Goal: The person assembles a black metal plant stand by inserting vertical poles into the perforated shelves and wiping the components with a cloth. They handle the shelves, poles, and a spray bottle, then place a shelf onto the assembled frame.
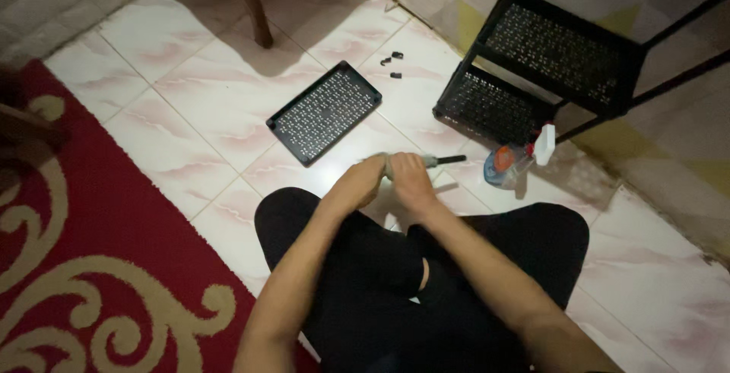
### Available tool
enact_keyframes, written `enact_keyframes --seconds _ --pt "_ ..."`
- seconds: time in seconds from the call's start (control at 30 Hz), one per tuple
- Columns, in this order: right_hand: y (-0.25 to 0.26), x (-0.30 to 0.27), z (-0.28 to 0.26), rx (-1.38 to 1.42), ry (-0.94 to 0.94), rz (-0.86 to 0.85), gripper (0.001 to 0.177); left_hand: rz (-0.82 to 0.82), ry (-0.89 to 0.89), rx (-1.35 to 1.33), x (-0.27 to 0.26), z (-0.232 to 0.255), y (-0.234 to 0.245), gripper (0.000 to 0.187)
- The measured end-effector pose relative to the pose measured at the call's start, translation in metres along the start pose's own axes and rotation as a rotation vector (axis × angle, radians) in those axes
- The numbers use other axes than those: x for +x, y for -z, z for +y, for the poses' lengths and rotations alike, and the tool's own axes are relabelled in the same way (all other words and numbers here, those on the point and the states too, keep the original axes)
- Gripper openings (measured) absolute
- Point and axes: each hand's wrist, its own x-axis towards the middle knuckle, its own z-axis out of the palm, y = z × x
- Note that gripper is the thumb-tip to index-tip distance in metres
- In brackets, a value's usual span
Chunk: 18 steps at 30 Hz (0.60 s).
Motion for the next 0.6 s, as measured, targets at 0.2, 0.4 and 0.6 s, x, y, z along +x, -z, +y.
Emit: enact_keyframes --seconds 0.2,0.4,0.6 --pt "0.004 -0.001 0.012 0.073 -0.143 -0.176 0.018 -0.127 0.158 0.083 -0.005 -0.030 0.013 0.022" --pt "-0.005 0.003 0.000 0.057 0.047 -0.123 0.014 -0.001 0.020 -0.016 0.000 -0.033 -0.023 0.023" --pt "0.022 -0.027 0.064 0.771 -0.890 -0.211 0.035 0.036 0.235 -0.020 -0.026 -0.055 0.023 0.031"
